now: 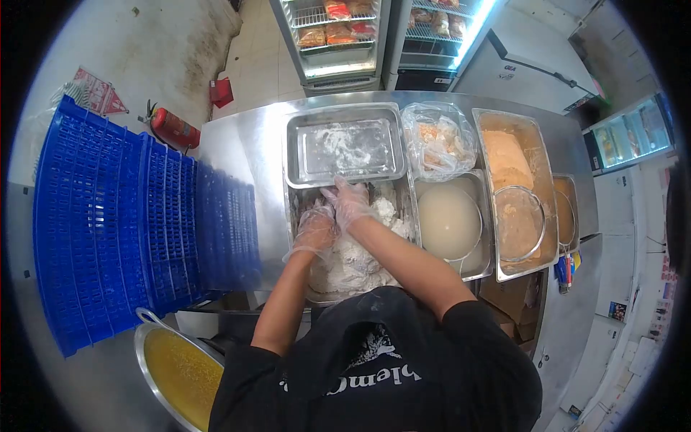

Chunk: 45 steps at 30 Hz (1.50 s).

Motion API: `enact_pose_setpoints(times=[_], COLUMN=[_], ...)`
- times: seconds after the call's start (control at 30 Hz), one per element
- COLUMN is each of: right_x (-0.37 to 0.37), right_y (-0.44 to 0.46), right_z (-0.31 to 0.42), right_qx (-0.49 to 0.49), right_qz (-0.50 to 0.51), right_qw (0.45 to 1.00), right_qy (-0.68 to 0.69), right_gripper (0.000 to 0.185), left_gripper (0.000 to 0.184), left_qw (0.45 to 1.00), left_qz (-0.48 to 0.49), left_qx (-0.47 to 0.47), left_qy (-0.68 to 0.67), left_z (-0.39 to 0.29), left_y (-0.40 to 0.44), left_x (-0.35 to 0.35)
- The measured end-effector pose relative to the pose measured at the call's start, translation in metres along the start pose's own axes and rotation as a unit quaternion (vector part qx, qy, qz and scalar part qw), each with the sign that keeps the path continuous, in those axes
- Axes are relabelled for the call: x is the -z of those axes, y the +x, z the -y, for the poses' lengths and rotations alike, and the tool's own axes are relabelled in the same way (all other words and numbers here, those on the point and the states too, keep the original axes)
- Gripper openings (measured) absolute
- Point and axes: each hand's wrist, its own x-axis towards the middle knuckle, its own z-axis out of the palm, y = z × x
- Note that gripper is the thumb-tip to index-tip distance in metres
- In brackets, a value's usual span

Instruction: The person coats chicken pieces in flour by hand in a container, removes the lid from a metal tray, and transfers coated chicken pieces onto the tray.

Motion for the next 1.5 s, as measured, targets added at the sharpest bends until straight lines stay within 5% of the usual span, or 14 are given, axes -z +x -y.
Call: enact_pose_setpoints(times=[0.13, 0.2, 0.27, 0.3, 0.37, 0.4, 0.47, 0.6, 0.7, 0.83, 0.93, 1.0, 1.33, 1.5], right_x=[0.026, 0.039, 0.06, 0.077, 0.11, 0.108, 0.095, 0.081, 0.084, 0.101, 0.115, 0.117, 0.118, 0.104], right_y=[0.012, -0.012, -0.02, -0.018, -0.016, -0.014, -0.01, -0.024, -0.025, 0.017, 0.023, 0.027, 0.008, -0.035], right_z=[0.029, 0.069, 0.088, 0.095, 0.097, 0.098, 0.105, 0.119, 0.111, 0.087, 0.077, 0.074, 0.077, 0.094], right_qx=[-0.123, -0.143, 0.058, 0.052, 0.412, 0.408, 0.141, 0.117, 0.188, 0.13, 0.195, 0.265, 0.291, 0.389], right_qz=[0.144, 0.223, 0.217, 0.218, 0.165, 0.165, 0.218, 0.257, 0.254, 0.209, 0.172, 0.161, 0.135, 0.055], right_qw=[0.977, 0.92, 0.74, 0.739, 0.427, 0.429, 0.37, 0.355, 0.311, 0.284, 0.299, 0.398, 0.425, 0.45], right_qy=[-0.097, -0.29, -0.633, -0.635, -0.788, -0.789, -0.892, -0.891, -0.896, -0.927, -0.918, -0.863, -0.846, -0.802], right_gripper=[0.066, 0.058, 0.053, 0.053, 0.043, 0.043, 0.051, 0.06, 0.067, 0.068, 0.053, 0.035, 0.027, 0.013], left_gripper=[0.055, 0.054, 0.055, 0.056, 0.057, 0.057, 0.059, 0.063, 0.063, 0.063, 0.056, 0.053, 0.026, 0.013], left_qw=[0.996, 0.994, 0.989, 0.994, 0.997, 0.997, 0.997, 0.997, 0.998, 0.998, 0.998, 0.993, 0.982, 0.952], left_qz=[-0.038, -0.09, -0.138, -0.096, -0.019, -0.015, 0.006, -0.055, 0.044, -0.002, -0.026, -0.086, -0.137, -0.299], left_qx=[0.065, 0.054, 0.044, 0.049, 0.046, 0.047, 0.066, -0.024, 0.038, -0.002, 0.015, 0.059, 0.084, -0.011], left_qy=[-0.056, -0.027, 0.0, 0.031, 0.054, 0.053, 0.04, -0.038, 0.022, 0.061, 0.059, 0.055, 0.097, 0.066], left_z=[-0.008, 0.009, 0.018, 0.02, 0.015, 0.007, -0.007, -0.004, -0.012, 0.016, 0.008, 0.004, 0.009, -0.012], left_y=[-0.003, 0.005, 0.009, 0.012, 0.013, 0.011, 0.011, 0.017, 0.025, 0.044, 0.04, 0.039, 0.04, 0.01], left_x=[0.014, -0.008, -0.017, -0.014, -0.003, 0.008, 0.023, 0.023, 0.026, -0.007, -0.004, -0.008, -0.027, -0.005])
